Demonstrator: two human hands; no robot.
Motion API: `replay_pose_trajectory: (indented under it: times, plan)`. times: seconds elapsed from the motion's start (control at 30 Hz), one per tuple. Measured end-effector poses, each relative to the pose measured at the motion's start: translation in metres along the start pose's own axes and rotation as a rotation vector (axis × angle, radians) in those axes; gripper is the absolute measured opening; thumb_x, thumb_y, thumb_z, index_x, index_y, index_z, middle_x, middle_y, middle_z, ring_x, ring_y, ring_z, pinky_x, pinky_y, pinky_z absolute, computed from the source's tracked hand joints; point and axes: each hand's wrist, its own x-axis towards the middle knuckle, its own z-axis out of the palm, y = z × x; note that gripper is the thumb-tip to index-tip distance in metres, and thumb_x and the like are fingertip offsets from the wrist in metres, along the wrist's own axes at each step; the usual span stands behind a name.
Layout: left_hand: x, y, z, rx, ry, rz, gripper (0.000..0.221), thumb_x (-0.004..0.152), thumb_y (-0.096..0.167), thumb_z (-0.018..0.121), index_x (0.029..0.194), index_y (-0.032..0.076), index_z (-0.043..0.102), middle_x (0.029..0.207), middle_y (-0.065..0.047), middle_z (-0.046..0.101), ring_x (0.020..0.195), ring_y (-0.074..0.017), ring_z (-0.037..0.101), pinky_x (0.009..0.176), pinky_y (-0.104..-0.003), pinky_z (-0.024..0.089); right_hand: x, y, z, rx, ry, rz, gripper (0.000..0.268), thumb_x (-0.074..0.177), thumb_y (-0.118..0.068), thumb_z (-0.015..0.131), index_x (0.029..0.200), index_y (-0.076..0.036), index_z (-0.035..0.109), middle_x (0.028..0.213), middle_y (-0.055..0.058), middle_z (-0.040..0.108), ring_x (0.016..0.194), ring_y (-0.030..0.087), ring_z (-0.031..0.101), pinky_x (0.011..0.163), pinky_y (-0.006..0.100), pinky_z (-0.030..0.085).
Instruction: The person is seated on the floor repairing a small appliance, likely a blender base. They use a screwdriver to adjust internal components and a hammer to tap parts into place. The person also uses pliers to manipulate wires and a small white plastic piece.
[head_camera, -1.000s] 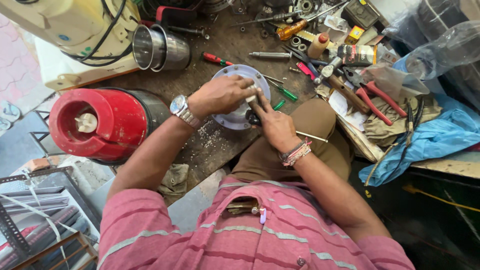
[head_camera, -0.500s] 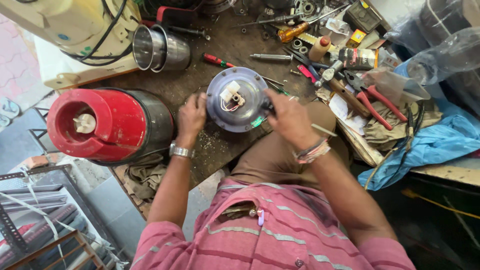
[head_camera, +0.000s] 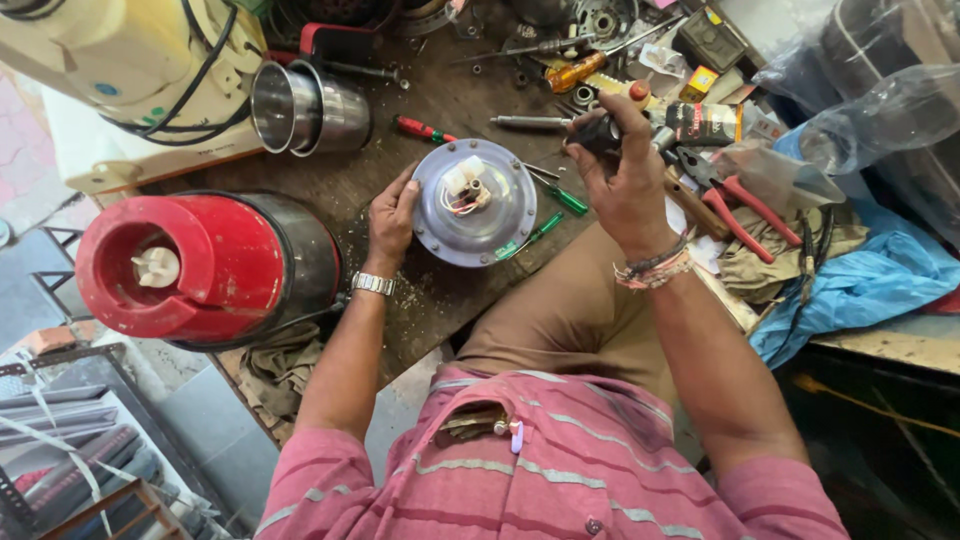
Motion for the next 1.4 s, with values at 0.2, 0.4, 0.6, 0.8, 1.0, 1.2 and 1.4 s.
replay_pose_trajectory:
  times: [0.2,0.4,0.6,0.8,1.0,1.2,1.4]
  plan:
    - [0.0,-0.001,-0.001,-0.006,0.009,-0.027,0.04,0.106,0.018,0.059,0.139,-0.003,0.062,0.128,-0.008,0.071,0.11,-0.0106,0.065,0.097,-0.025,0.053,0.002,0.007,0.008,0.076,-0.031,0.018,0.061,0.107,0.007,0.069,0.153,-0.01,0.035,0.126,0.012,0.066,0.111,0.018,0.072,0.093,0.031,0.062]
    - [-0.003,0.009,0.0,0.075,0.025,-0.019,0.039,0.105,0.02,0.059,0.138,-0.001,0.064,0.125,-0.009,0.073,0.108,-0.0101,0.066,0.095,-0.025,0.054,0.004,0.005,0.012,0.086,-0.069,0.017,0.061,0.106,0.009,0.068,0.153,-0.01,0.034,0.126,0.012,0.066,0.111,0.019,0.071,0.094,0.031,0.062]
    - [-0.001,0.011,0.0,0.124,0.034,-0.016,0.039,0.105,0.022,0.06,0.138,0.0,0.064,0.125,-0.009,0.074,0.109,-0.0114,0.067,0.096,-0.026,0.054,0.023,-0.01,0.003,0.079,-0.246,-0.052,0.058,0.103,0.01,0.067,0.15,-0.01,0.039,0.127,0.013,0.065,0.115,0.023,0.069,0.098,0.035,0.058]
    - [0.0,0.013,0.001,0.164,0.017,-0.026,0.042,0.105,0.025,0.061,0.139,0.0,0.063,0.128,-0.01,0.072,0.115,-0.0127,0.065,0.1,-0.027,0.051,0.067,-0.016,-0.002,-0.024,-0.295,-0.256,0.026,0.109,-0.01,0.062,0.134,-0.004,0.057,0.126,0.017,0.066,0.117,0.029,0.065,0.101,0.04,0.052]
    - [0.005,0.017,0.001,0.196,-0.003,-0.09,0.043,0.104,0.027,0.06,0.138,0.0,0.062,0.128,-0.011,0.073,0.115,-0.014,0.066,0.1,-0.028,0.051,0.112,0.029,0.025,0.951,-0.595,0.028,0.03,0.108,-0.026,0.071,0.098,0.003,0.069,0.093,0.016,0.068,0.085,0.022,0.066,0.084,0.034,0.057]
    - [0.003,0.014,0.001,0.204,-0.002,-0.07,0.043,0.105,0.025,0.058,0.14,-0.001,0.061,0.131,-0.013,0.071,0.118,-0.0153,0.065,0.102,-0.029,0.05,0.101,0.059,0.069,1.133,-0.184,0.285,0.03,0.102,-0.025,0.07,0.091,0.0,0.06,0.074,0.007,0.057,0.046,0.011,0.046,0.042,0.025,0.037]
    - [0.005,0.021,0.001,0.152,-0.02,-0.071,0.043,0.107,0.021,0.056,0.144,-0.001,0.057,0.138,-0.014,0.067,0.124,-0.016,0.062,0.107,-0.03,0.047,0.109,0.06,0.077,1.012,-0.035,0.343,0.026,0.103,-0.021,0.071,0.092,-0.003,0.056,0.066,0.003,0.05,0.049,0.008,0.041,0.044,0.026,0.034]
